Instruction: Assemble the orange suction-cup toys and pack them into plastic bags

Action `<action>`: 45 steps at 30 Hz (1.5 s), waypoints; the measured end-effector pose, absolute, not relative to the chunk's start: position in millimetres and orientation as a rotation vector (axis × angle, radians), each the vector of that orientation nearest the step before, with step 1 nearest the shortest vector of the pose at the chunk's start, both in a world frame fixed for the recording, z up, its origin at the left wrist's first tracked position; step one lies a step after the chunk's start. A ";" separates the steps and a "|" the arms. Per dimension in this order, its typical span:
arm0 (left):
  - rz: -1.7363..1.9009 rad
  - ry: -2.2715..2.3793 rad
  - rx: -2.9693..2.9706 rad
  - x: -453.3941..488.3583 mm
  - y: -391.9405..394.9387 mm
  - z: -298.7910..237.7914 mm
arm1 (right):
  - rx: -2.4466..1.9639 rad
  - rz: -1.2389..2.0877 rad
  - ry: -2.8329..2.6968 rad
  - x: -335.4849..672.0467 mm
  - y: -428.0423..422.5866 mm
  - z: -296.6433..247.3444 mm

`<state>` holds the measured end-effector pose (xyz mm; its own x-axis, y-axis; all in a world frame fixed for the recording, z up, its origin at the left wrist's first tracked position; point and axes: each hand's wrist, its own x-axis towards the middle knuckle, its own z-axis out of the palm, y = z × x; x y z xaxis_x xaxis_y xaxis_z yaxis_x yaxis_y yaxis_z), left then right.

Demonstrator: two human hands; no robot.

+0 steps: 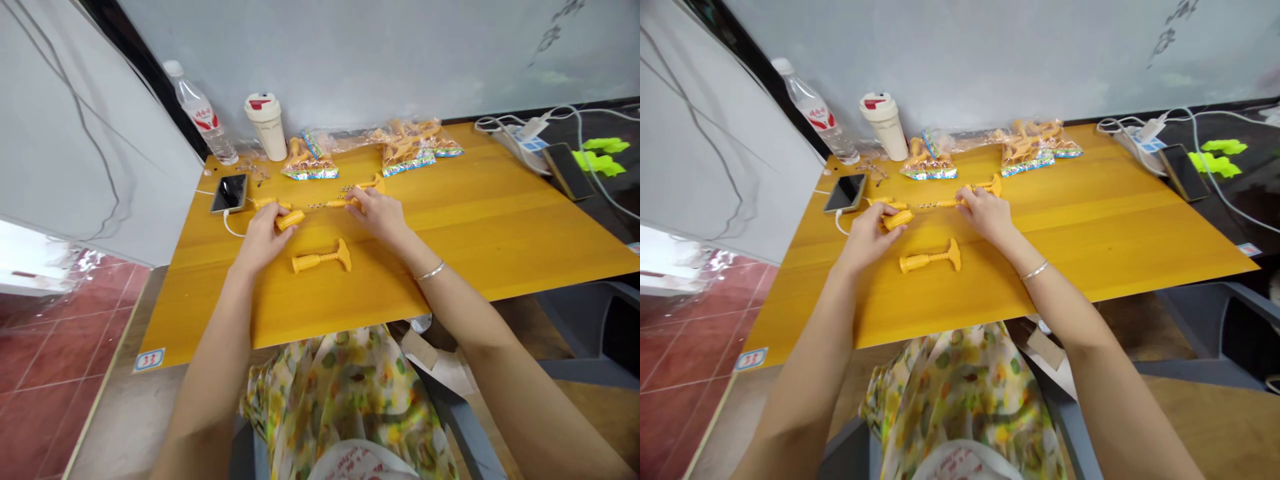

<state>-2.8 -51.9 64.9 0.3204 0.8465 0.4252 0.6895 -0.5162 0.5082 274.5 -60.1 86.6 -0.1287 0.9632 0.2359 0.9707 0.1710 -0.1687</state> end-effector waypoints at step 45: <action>1.195 1.178 2.139 5.6 -43.8 50.5 | -1.340 0.339 -2.135 268.5 -55.4 75.5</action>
<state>5.6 -43.8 50.5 0.2719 0.8320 0.4835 0.4715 -0.5532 0.6868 268.5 -55.4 75.5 -0.3195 0.8827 0.3448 0.7327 0.4608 -0.5008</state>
